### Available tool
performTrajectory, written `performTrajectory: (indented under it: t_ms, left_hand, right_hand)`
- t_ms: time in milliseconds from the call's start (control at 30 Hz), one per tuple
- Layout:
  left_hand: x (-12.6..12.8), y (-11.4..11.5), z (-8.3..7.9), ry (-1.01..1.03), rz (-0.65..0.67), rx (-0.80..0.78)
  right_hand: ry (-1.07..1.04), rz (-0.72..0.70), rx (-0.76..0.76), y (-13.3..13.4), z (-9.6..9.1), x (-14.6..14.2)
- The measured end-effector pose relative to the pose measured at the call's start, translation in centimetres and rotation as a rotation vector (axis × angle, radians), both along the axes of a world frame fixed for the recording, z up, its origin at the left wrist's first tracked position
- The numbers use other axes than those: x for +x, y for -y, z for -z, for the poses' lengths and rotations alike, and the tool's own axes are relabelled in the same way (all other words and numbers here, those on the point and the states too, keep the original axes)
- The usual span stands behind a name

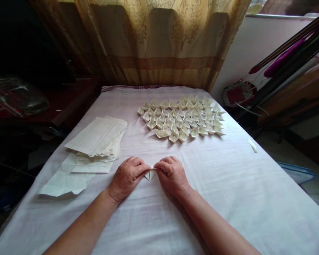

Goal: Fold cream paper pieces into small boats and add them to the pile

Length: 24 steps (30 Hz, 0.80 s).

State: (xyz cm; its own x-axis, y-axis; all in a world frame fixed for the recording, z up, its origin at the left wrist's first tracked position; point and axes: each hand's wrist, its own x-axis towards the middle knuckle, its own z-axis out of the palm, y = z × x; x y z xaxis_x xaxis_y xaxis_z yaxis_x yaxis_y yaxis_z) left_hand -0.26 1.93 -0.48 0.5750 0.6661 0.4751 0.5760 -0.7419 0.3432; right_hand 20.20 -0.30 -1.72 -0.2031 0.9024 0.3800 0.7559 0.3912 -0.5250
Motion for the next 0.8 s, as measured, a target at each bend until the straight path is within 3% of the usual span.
performTrajectory:
  t_ms: [333,800]
  left_hand:
    - [0.0,0.3,-0.1,-0.024,-0.026,0.069]
    - [-0.6,1.2,-0.6,-0.101,0.03,0.042]
  right_hand:
    - [0.056,-0.04,0.089,0.3,-0.1,0.2]
    - [0.128,-0.112,0.008,1.1,-1.5,0.8]
